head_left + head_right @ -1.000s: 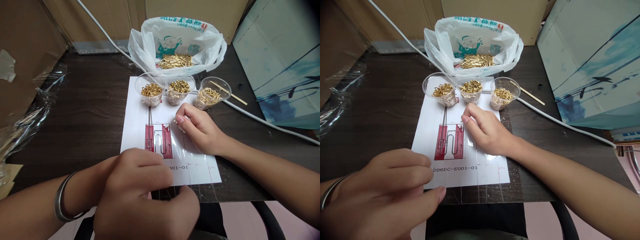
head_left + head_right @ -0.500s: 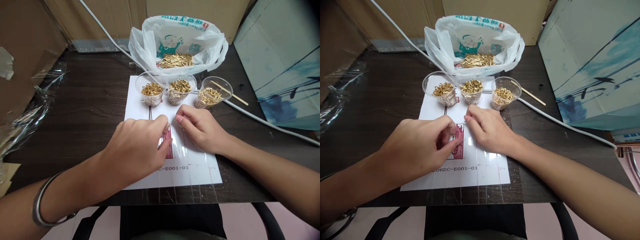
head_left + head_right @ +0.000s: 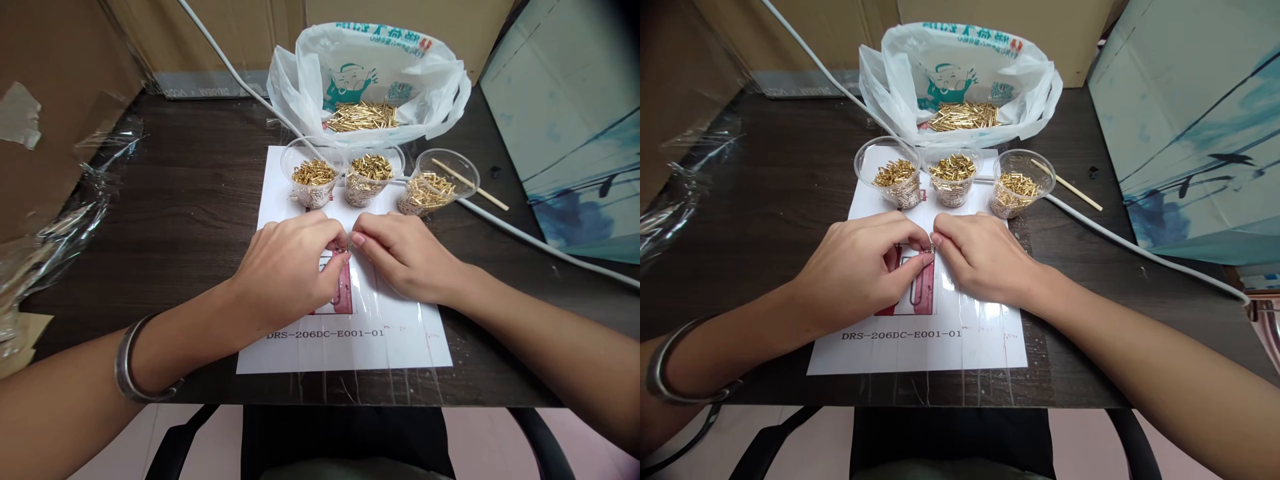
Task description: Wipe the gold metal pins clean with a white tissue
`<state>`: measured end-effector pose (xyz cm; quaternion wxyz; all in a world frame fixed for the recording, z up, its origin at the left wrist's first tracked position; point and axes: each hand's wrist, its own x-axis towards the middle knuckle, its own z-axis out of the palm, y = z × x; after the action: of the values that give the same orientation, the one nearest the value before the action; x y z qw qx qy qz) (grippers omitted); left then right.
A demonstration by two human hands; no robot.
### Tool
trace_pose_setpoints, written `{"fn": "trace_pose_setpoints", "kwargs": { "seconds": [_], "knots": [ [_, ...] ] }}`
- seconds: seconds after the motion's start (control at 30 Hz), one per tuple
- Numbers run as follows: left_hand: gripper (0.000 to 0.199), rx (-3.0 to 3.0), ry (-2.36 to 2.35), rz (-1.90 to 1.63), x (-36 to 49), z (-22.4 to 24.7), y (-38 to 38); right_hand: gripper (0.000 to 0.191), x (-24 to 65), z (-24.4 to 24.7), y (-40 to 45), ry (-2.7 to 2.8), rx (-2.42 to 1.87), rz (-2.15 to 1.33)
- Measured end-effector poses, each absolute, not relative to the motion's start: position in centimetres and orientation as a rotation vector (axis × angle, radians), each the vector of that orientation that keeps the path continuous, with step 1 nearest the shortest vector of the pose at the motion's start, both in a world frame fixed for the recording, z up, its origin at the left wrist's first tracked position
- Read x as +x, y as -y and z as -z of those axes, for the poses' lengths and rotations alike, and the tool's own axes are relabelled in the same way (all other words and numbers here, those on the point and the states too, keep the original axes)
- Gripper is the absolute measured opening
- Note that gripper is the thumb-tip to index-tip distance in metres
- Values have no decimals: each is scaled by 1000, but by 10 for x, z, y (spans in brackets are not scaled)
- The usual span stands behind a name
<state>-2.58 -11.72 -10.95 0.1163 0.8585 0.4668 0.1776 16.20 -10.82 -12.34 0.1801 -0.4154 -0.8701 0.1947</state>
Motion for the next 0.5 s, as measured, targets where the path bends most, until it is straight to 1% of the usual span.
{"fn": "trace_pose_setpoints", "kwargs": {
  "seconds": [0.5],
  "knots": [
    [10,2391,-1356,-485,-26,109,112,26,162,125,104,2517,-1147,-517]
  ]
}}
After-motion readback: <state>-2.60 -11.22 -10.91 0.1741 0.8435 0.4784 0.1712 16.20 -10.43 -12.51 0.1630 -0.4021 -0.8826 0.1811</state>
